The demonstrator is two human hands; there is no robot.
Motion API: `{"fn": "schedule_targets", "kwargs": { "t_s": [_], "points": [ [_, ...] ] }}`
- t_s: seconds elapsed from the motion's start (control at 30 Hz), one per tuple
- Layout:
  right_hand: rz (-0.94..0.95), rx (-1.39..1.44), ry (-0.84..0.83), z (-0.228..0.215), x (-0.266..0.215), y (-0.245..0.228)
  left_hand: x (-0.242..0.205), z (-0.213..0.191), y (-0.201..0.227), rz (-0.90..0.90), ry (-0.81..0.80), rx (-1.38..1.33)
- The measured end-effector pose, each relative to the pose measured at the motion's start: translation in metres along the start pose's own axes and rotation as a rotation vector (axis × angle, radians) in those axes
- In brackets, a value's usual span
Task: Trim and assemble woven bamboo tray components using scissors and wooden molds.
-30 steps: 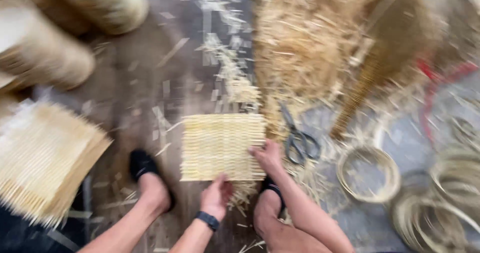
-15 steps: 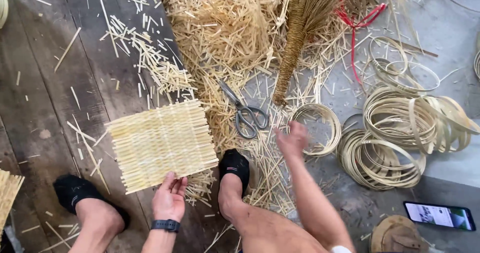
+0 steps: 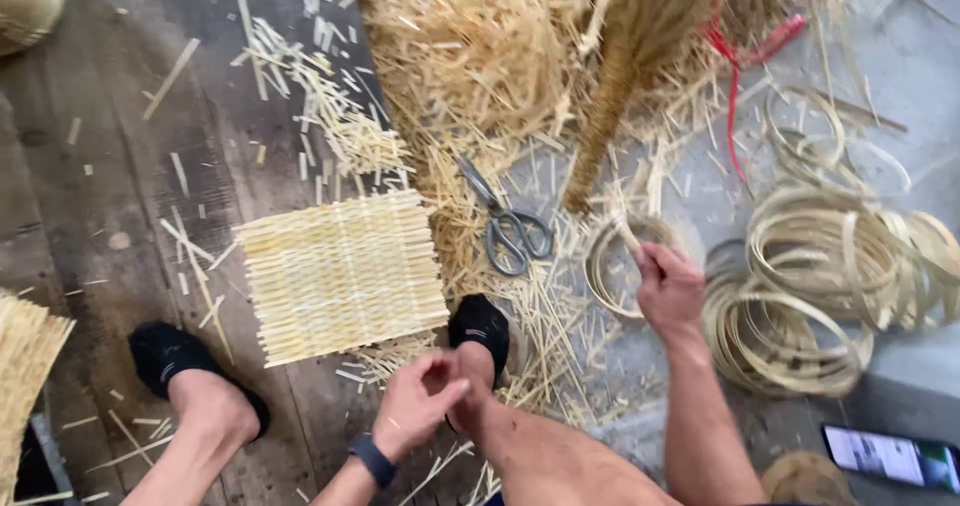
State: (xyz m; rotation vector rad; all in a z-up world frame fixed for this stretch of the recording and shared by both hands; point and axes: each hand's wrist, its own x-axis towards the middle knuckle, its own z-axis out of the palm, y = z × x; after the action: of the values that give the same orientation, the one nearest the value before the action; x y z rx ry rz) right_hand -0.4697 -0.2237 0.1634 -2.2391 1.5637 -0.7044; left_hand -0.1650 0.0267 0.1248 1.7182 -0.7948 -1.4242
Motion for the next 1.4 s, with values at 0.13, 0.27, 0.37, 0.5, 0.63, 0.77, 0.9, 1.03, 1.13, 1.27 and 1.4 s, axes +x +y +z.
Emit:
{"fn": "schedule_targets", "kwargs": {
  "t_s": [0.13,0.27,0.37,0.5,0.63,0.77,0.9,1.03,1.13,1.27,1.4],
  "points": [
    [0.155,0.493,-0.364,-0.03,0.031,-0.108,0.002,-0.039,0.155,0.821,0.432,0.324],
    [0.261,0.608,-0.769,-0.018,0.056,-0.186,0.018,-0.064,0.161,0.772,0.391,0.159],
    [-0.152,0.397,-0.672,-0.022,0.07,-0.266,0.025,-0.082,0.141,0.423,0.172,-0.269],
    [-0.569,0.302,-0.561,0.001,0.064,-0.294,0.008,-0.095,0.146,0.086,0.031,-0.794],
    [-0.808,0.267,-0.637,0.007,0.061,-0.328,0.004,-0.119,0.155,-0.13,-0.171,-0.98],
    [-1.035,0.109,-0.594,0.024,0.051,-0.351,0.01,-0.115,0.149,-0.263,-0.274,-0.774],
    [-1.018,0.012,-0.549,0.054,0.038,-0.336,0.016,-0.106,0.131,-0.279,-0.136,-0.813],
    [-0.937,0.099,-0.491,0.069,0.032,-0.333,0.017,-0.103,0.121,-0.324,-0.063,-0.916],
    [-0.83,0.212,-0.562,0.081,0.05,-0.329,0.028,-0.115,0.116,-0.34,-0.01,-0.982],
    [0.137,0.634,-0.708,0.074,0.076,-0.318,0.028,-0.143,0.099,0.01,0.048,-0.98],
    [0.673,1.282,-0.734,0.096,0.062,-0.284,0.053,-0.179,0.076,0.194,0.169,-1.511]
  ]
}}
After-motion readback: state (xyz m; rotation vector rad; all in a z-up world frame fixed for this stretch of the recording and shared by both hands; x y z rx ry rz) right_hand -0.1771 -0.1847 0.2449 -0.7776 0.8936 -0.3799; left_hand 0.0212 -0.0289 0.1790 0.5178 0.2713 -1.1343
